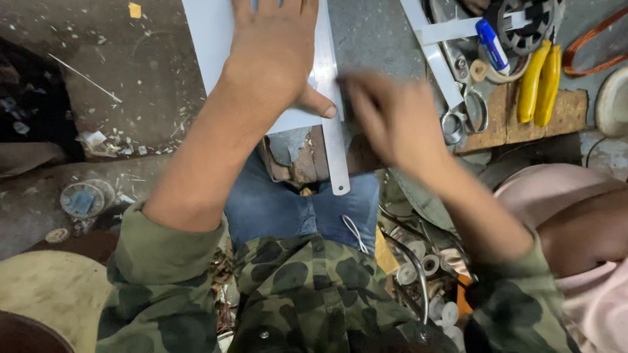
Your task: The person measures a white plastic sheet with a metal ruler, marks it, and cuts it into strips using scissors. The person then places a cut strip into a circular metal component.
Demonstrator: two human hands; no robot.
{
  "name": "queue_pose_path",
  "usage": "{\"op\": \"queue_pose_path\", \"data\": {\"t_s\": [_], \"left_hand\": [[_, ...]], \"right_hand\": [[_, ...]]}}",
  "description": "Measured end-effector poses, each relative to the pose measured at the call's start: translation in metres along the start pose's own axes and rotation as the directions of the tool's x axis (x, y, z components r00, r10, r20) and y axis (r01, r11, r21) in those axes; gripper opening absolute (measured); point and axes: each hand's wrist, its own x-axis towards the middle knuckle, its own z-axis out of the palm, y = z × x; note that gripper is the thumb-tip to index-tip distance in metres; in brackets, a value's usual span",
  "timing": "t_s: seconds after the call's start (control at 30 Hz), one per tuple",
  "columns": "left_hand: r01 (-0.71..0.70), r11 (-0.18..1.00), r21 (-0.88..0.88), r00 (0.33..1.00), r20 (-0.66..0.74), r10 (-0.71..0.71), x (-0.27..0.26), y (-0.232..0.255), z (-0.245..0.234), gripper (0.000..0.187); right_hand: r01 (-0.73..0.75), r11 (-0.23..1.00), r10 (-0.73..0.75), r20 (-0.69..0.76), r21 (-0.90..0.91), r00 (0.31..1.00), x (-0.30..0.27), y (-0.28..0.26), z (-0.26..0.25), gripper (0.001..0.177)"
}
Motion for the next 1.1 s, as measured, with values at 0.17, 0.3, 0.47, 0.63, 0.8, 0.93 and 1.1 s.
{"op": "queue_pose_path", "data": {"t_s": [0.17,0.3,0.47,0.63,0.8,0.93,1.1], "left_hand": [[0.014,1.000,-0.026,0.997,0.082,-0.012,-0.003,0.000,0.004,0.148],[0.011,0.999,0.046,1.000,-0.016,-0.010,-0.001,0.003,-0.006,0.163],[0.043,0.998,0.047,0.989,0.138,-0.049,0.001,0.004,-0.018,0.166],[0.050,0.998,0.035,0.983,0.176,-0.056,0.003,0.003,-0.017,0.166],[0.045,0.999,0.026,0.986,0.158,-0.049,0.003,0.002,-0.015,0.165],[0.035,0.999,0.028,0.990,0.136,-0.039,0.000,0.003,-0.017,0.164],[0.025,0.999,0.042,0.996,0.089,-0.029,0.000,0.002,-0.012,0.164]], "right_hand": [[-0.263,0.961,0.273,0.171,-0.083,0.947,-0.049,-0.004,0.002,0.030],[-0.107,0.993,0.106,0.011,0.047,0.994,0.020,0.026,0.005,0.027],[-0.089,0.912,0.168,-0.168,0.401,0.971,0.123,0.070,0.032,0.025],[-0.113,0.886,0.214,-0.180,0.449,0.960,0.143,0.095,0.051,0.021],[-0.125,0.916,0.209,-0.186,0.382,0.960,0.147,0.096,0.052,0.028],[-0.090,0.960,0.150,-0.213,0.265,0.966,0.148,0.095,0.052,0.035],[0.002,0.999,-0.007,-0.131,-0.038,0.991,0.088,0.062,0.030,0.023]]}}
